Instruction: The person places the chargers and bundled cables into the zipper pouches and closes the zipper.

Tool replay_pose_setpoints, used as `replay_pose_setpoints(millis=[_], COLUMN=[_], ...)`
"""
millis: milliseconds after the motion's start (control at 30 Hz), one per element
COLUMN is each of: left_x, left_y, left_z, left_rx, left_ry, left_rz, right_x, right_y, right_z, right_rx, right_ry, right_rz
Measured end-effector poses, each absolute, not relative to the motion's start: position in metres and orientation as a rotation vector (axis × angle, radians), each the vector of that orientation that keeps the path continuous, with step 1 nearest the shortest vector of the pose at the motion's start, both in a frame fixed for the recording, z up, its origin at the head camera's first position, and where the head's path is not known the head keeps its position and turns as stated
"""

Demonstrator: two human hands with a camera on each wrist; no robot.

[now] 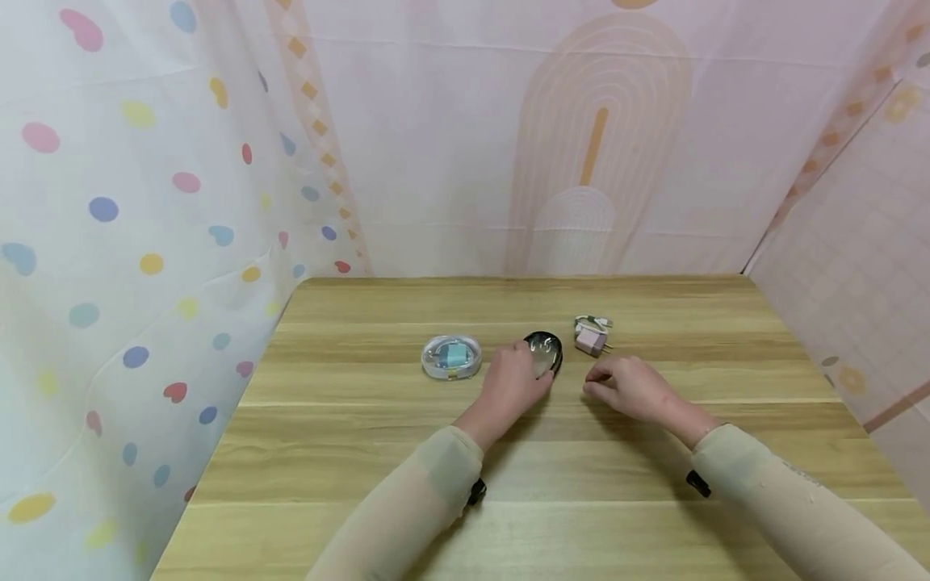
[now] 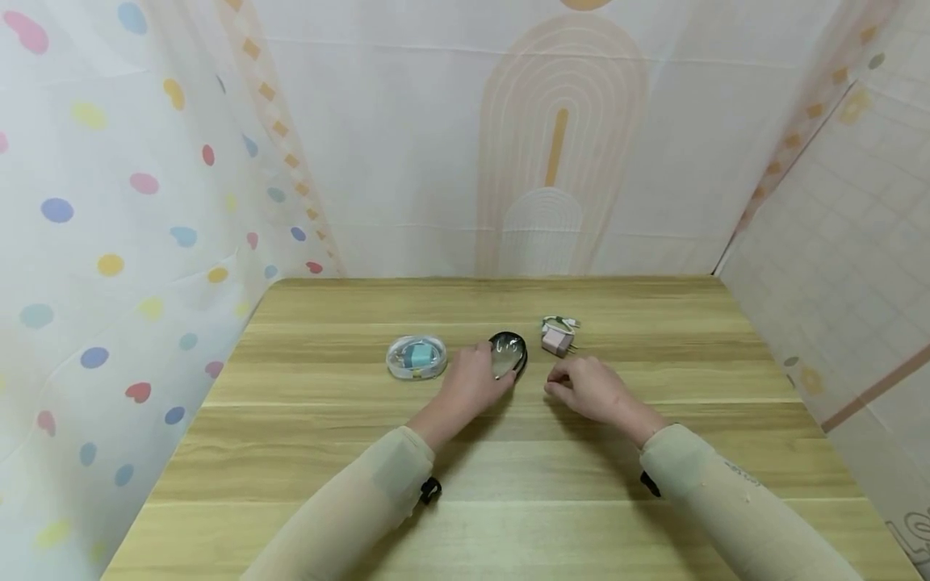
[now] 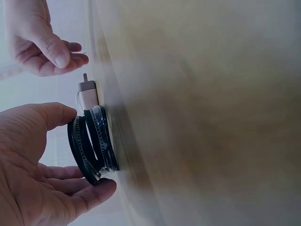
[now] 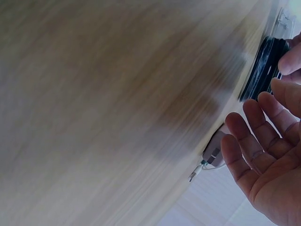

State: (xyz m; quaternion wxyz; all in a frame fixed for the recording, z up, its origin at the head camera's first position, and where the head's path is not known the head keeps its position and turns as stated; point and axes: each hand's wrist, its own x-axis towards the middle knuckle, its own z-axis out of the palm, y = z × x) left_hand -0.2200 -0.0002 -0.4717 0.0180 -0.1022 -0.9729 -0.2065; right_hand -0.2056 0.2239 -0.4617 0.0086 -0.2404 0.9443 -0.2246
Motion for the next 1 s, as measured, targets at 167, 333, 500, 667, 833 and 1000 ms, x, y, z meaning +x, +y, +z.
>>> replay_pose_setpoints(millis=[167, 333, 500, 667, 833, 1000], left_x=[-0.210, -0.204, -0.200, -0.199, -0.202, -0.216], left_y=[-0.004, -0.010, -0.021, -0.027, -0.022, -0.014], left_z=[-0.471, -0.467, -0.464, -0.463, -0.465, -0.474], left_rx=[-0.324, -0.338, -0.320, -0.359, -0.377, -0.398], left_ry=[-3.029, -3.006, -3.054, -3.094, -3.120, -3.091], left_rz=[-0.669, -0.793, -0.826, -0.699, -0.576, -0.486], right_x=[-0.207, -0.209, -0.211, -0.211, -0.210, -0.208], right_y=[0.223, 0.222, 0.222, 0.222, 0.220, 0.218], right_z=[-0.461, -0.459, -0.457, -0.458, -0.461, -0.463], right_rx=[-0.744, -0.752, -0.757, -0.762, -0.795, -0.799], right_ry=[2.936, 2.937, 2.927, 2.936, 2.936, 2.924], right_rz=[-0.712, -0.710, -0.705, -0.708, -0.698, -0.697])
